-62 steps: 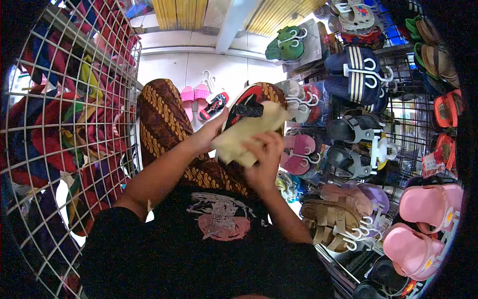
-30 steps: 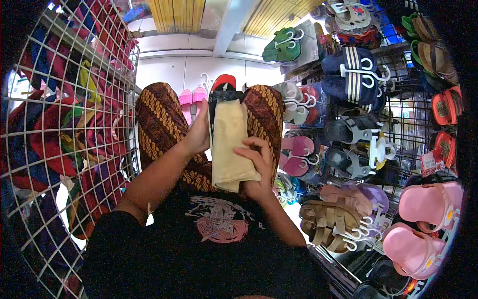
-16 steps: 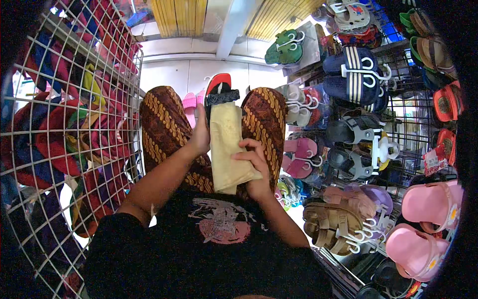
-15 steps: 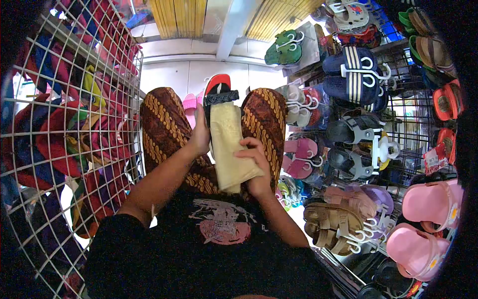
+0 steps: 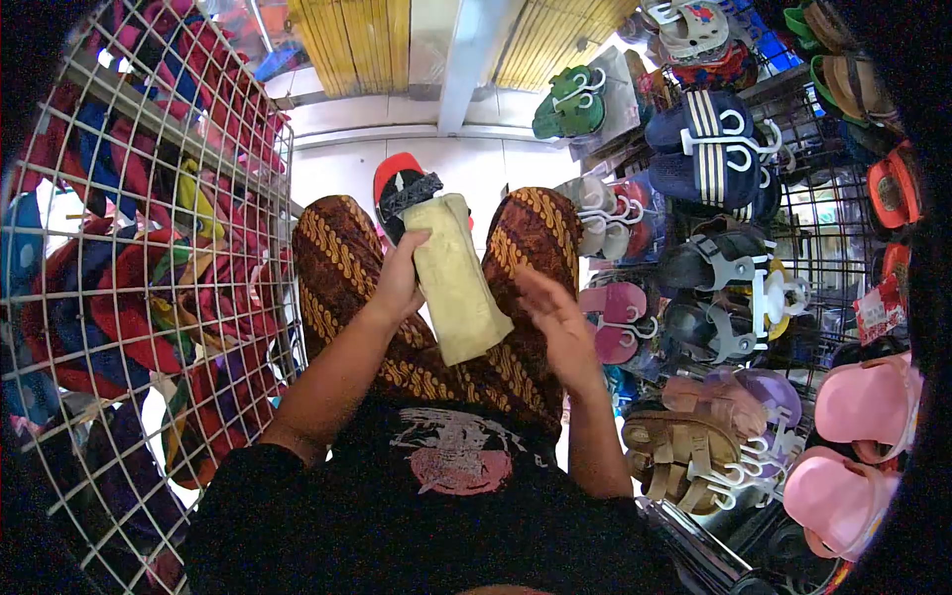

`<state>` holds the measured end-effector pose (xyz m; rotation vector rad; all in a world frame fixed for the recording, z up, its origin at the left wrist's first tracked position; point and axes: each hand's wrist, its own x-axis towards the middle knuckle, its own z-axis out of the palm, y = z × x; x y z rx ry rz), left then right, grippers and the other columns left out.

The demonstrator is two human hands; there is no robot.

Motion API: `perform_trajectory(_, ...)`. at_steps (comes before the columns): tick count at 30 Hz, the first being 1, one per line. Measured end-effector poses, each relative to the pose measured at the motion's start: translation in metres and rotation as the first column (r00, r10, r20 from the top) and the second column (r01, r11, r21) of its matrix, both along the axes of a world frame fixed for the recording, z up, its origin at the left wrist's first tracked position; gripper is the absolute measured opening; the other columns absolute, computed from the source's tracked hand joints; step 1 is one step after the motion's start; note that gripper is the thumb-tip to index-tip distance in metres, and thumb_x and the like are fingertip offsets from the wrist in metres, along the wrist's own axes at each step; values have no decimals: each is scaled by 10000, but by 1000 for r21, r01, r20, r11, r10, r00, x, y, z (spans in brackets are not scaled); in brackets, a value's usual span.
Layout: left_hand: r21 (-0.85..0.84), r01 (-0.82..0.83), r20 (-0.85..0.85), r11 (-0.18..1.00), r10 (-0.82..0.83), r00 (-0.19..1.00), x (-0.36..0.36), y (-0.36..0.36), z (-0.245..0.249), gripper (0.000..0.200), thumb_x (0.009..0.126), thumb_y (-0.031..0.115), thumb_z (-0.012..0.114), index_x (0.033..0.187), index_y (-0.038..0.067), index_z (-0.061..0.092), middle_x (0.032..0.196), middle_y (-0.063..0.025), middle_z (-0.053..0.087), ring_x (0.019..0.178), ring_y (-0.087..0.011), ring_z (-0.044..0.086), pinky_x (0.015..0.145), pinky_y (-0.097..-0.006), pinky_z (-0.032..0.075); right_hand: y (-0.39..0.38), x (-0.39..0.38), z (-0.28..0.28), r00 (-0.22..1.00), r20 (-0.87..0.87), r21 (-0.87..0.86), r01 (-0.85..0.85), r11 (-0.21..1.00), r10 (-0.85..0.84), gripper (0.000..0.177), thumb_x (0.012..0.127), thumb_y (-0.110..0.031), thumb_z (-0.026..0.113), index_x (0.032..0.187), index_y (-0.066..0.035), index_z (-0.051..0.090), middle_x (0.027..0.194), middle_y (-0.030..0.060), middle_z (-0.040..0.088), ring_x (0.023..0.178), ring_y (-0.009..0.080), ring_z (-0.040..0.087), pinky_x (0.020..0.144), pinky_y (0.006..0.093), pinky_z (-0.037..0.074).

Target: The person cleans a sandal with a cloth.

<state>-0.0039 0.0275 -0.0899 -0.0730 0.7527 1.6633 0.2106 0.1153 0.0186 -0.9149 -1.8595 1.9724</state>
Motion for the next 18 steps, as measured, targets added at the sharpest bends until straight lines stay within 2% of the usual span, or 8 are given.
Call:
perform_trajectory(2, -20, -6, -74, 1000, 5, 997, 5, -1, 11, 417, 952, 216, 495, 1292, -24, 502, 1152, -165, 642, 1027, -278, 669, 932, -422, 543, 1, -2, 17, 966, 256, 478, -96, 873, -34, 592, 891, -184, 684, 1414, -20, 462, 1449, 211, 460, 1382, 342, 412, 1151, 416, 328)
perform_trajectory(3, 39, 3, -34, 999, -1, 999, 8, -1, 0, 404, 979, 203, 498, 1317, -19, 490, 1168, -157, 641, 1053, -276, 662, 960, -419, 531, -6, -8, 15, 948, 318, 582, -195, 789, 0, 766, 855, -258, 712, 1458, 42, 349, 1448, 243, 449, 1367, 347, 430, 1141, 437, 335)
perform_trajectory(6, 25, 32, 24, 999, -33, 999, 28, -2, -1, 420, 1012, 244, 504, 1347, -8, 472, 1230, -147, 619, 1112, -258, 638, 984, -404, 514, -32, -38, 16, 916, 400, 480, -202, 854, -9, 916, 786, -335, 782, 1464, 59, 309, 1467, 270, 402, 1354, 386, 429, 1144, 438, 325)
perform_trajectory(7, -53, 67, -205, 996, -76, 976, 33, -4, 18, 549, 1043, 443, 429, 1394, 21, 447, 1308, -132, 583, 1194, -250, 589, 1029, -407, 478, -37, -39, 0, 934, 353, 584, -178, 792, -51, 1009, 734, -351, 815, 1475, 64, 269, 1463, 292, 374, 1332, 416, 435, 1117, 440, 363)
perform_trajectory(11, 109, 25, -192, 994, -3, 981, 31, -3, 16, 1011, 882, 828, 149, 1438, 32, 430, 1405, -141, 538, 1266, -292, 541, 1106, -421, 398, -42, -36, -12, 909, 416, 587, -251, 770, -21, 968, 706, -286, 806, 1469, 38, 306, 1436, 273, 398, 1302, 421, 462, 1071, 442, 419)
perform_trajectory(13, 108, 28, -199, 994, -6, 980, 22, -8, 8, 1008, 884, 828, 160, 1438, 29, 427, 1399, -142, 542, 1256, -296, 547, 1099, -425, 405, -37, -34, 0, 895, 440, 566, -343, 750, 77, 933, 694, -253, 797, 1459, 24, 340, 1420, 263, 413, 1284, 422, 478, 1052, 440, 439)
perform_trajectory(16, 123, 18, -252, 992, 13, 968, 17, -5, 3, 983, 900, 813, 170, 1425, 28, 440, 1380, -144, 555, 1242, -292, 558, 1078, -426, 428, -29, -34, 0, 913, 393, 576, -337, 745, 109, 870, 692, -232, 784, 1435, 8, 400, 1431, 243, 413, 1274, 420, 490, 1057, 433, 435)
perform_trajectory(18, 119, 22, -233, 993, 6, 972, 18, -5, 0, 966, 909, 803, 177, 1421, 28, 446, 1377, -142, 557, 1238, -288, 560, 1075, -420, 430, -28, -36, -1, 917, 396, 567, -283, 773, 45, 846, 694, -228, 776, 1423, 13, 421, 1428, 236, 418, 1275, 415, 490, 1058, 433, 433)
